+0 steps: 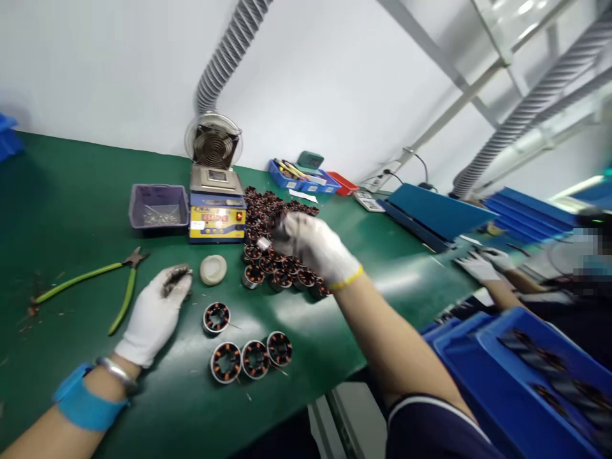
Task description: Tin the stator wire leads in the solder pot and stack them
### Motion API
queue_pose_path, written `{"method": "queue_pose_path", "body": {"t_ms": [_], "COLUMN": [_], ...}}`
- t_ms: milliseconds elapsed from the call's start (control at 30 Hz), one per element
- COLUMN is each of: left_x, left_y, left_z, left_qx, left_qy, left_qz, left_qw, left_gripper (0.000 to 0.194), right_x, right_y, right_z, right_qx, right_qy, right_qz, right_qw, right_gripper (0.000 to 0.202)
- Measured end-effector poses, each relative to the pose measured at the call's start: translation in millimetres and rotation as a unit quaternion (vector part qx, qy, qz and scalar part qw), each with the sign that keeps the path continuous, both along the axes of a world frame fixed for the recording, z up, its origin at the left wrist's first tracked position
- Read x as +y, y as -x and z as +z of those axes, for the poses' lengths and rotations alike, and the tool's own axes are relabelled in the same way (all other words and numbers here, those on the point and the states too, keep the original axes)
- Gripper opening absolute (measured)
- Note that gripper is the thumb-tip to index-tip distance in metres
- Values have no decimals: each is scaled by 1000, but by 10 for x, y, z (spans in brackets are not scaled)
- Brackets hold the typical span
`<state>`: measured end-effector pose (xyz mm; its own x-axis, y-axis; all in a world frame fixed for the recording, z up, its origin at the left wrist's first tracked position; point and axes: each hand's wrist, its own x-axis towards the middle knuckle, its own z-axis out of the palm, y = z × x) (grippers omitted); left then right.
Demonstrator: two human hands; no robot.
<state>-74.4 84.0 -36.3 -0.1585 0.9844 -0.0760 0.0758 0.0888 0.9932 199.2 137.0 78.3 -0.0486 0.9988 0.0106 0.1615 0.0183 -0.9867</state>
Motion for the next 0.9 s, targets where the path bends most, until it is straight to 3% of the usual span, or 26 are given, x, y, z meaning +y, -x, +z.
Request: {"method": "queue_pose_path", "body": {"t_ms": [100,167,300,367,467,533,600,633,700,800,900], "left_x": [-13,-35,-87,-105,-121,-130,-138,-140,-144,-149,-157], "left_y": [10,12,13,22,39,42,38,36,37,48,41], "left_z": [39,97,214,245,272,298,330,342,354,343,336], "left_qx": [33,63,112,128,137,141,148,151,152,166,177], "left_qy": [18,35,61,80,108,115,118,120,123,118,101], "left_qz": [-4,-13,-22,-19,-6,2,10,13,14,1,-13], "left_qw": [999,997,992,988,985,983,982,981,981,979,979], "left_gripper": [60,54,44,41,38,37,36,36,37,38,35], "right_x": [-867,-1281,-1663,-1708,-1680,-1601,-1480,-1413,-1293,-1187,-1155], "right_y": [-229,-313,-319,-310,-403,-544,-710,-787,-903,-959,-933], "right_z": [-489,-747,-983,-1006,-1027,-1037,-1030,-1023,-1019,-1080,-1195], "right_qx": [57,19,-183,-258,-225,-202,-261,-309,-385,-403,-388], "right_qy": [75,87,39,-1,-93,-166,-198,-178,-89,-10,-28], "right_qz": [-47,-77,-94,-51,9,-82,-228,-277,-305,-298,-312], "right_qw": [994,993,978,965,970,962,917,892,866,865,867], "right_gripper": [62,66,54,56,68,67,66,66,65,56,42]}}
